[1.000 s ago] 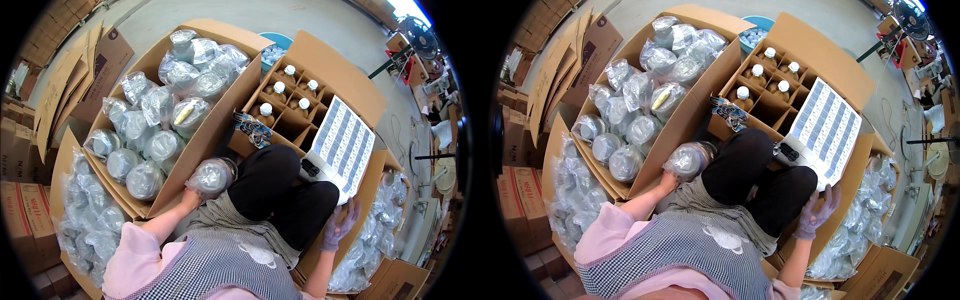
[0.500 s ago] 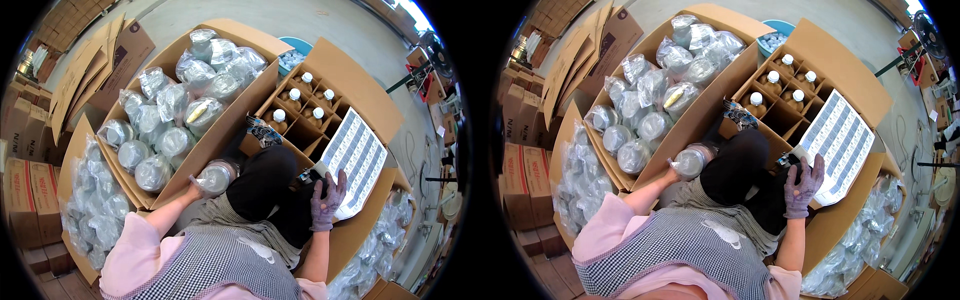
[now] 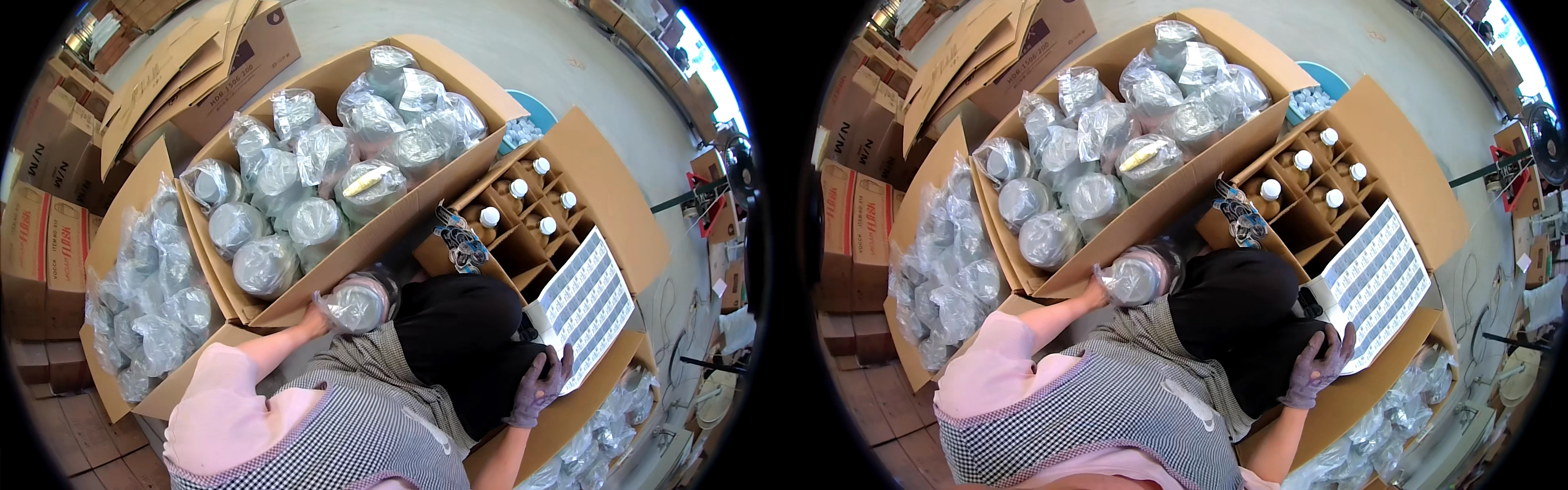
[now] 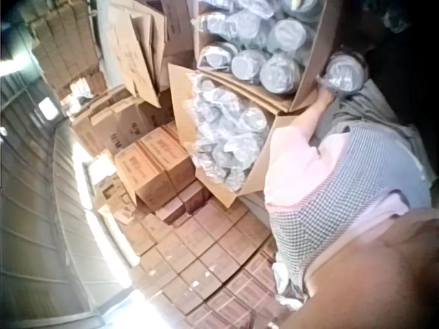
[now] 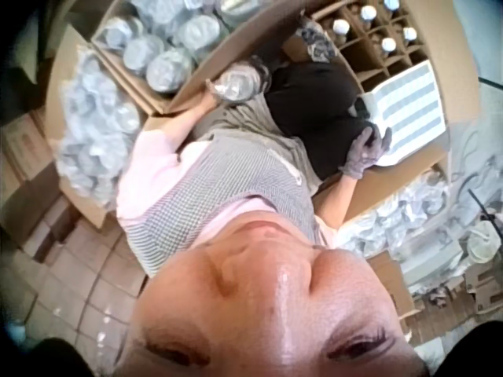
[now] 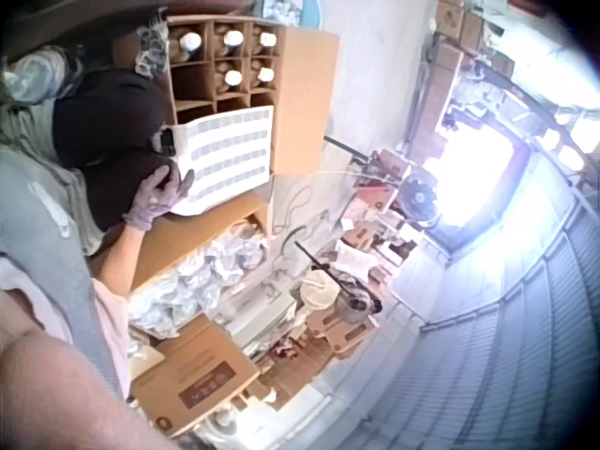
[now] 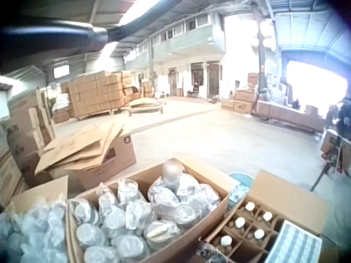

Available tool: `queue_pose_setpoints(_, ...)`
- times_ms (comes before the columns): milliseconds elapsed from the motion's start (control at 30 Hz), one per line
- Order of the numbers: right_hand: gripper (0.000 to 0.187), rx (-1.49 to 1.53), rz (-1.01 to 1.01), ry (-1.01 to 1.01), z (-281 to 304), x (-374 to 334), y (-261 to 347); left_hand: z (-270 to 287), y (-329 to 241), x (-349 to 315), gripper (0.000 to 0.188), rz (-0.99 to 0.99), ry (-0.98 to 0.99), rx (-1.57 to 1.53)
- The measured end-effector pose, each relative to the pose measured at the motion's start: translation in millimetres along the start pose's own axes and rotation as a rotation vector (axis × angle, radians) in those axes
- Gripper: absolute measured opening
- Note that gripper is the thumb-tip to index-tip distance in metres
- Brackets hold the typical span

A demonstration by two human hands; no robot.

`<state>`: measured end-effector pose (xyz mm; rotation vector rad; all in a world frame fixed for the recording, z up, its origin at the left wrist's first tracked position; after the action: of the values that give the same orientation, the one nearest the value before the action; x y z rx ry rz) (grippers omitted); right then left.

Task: The person assembles pink pitchers by inserting stainless steel inner containers, screwing on lids, and applying labels. They handle plastic-wrapped pitchers from a box, place them on their lap, and repeat the process for multiple units.

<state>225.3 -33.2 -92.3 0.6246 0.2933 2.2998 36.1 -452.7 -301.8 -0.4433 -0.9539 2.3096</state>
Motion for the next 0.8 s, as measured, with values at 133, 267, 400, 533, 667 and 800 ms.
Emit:
queue_pose_setpoints(133, 0.021, -0.033, 0.030, 0.014, -7, 5, -1, -2, 6, -8, 0.041, 0.012, 0.063, 0.052)
queue_pose_setpoints(267, 0.022, -0.049, 0.085, 0.008, -17, 13, 5, -23, 34, -11, 0.043, 0.122, 0.067, -0.151)
queue_pose_setpoints(400, 0.021, -0.041, 0.087, 0.031, -21, 18, 15, -12, 54, -19, 0.053, 0.149, 0.204, -0.362)
queue_pose_setpoints(533, 0.021, -0.030, 0.091, -0.012, -20, 19, 18, 47, 29, -11, 0.056, 0.133, 0.593, -0.092)
queue_pose_setpoints(667, 0.020, 0.010, 0.103, -0.044, -22, 23, 26, 130, -85, 44, 0.037, 0.332, 0.877, 0.067)
queue_pose_setpoints(800, 0.022, 0.033, 0.094, -0.134, -22, 27, 28, 150, -151, 91, 0.017, 0.212, 0.743, 0.254)
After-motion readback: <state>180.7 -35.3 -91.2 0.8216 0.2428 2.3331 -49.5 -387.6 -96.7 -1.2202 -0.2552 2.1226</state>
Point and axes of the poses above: each hand's wrist, its own x-axis towards the middle knuckle, its own z-axis out of the back of the hand, y = z × x, the point moved 1 cm from there along x, towards the middle knuckle, and after that the axes turned 8 degrees about -x, right-handed, at the moved point
